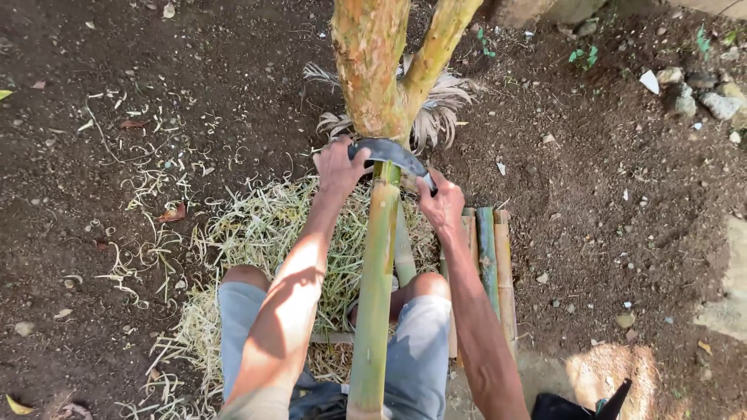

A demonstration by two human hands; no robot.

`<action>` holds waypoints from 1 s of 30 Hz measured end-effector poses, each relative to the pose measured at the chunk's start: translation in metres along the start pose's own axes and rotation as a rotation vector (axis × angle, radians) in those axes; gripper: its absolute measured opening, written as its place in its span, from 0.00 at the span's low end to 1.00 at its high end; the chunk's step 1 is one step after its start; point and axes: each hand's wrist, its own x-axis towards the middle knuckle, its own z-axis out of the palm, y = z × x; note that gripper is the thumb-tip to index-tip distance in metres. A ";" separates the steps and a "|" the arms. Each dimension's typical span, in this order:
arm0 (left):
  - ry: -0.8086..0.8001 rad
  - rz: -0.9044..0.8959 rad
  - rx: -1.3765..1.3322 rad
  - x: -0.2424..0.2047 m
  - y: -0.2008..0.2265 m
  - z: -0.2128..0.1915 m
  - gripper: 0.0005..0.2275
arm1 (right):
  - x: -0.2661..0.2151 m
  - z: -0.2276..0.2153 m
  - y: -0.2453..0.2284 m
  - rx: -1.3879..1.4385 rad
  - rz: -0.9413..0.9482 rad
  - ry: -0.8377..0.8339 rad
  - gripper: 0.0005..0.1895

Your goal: Stripping outer bark or smoothing the surface of a bamboo pole using a curved blade.

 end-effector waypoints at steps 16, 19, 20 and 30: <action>-0.019 0.066 0.084 -0.030 0.008 -0.015 0.11 | -0.036 0.006 0.012 0.127 -0.078 0.055 0.15; 0.022 0.116 0.058 -0.033 0.003 -0.010 0.11 | -0.043 -0.002 0.004 0.118 -0.047 0.052 0.16; 0.015 0.099 0.084 -0.029 0.002 -0.006 0.11 | -0.037 -0.001 0.007 0.081 -0.037 0.020 0.15; -0.065 0.049 0.126 -0.088 0.020 -0.034 0.11 | -0.082 -0.022 -0.011 0.108 0.056 -0.030 0.20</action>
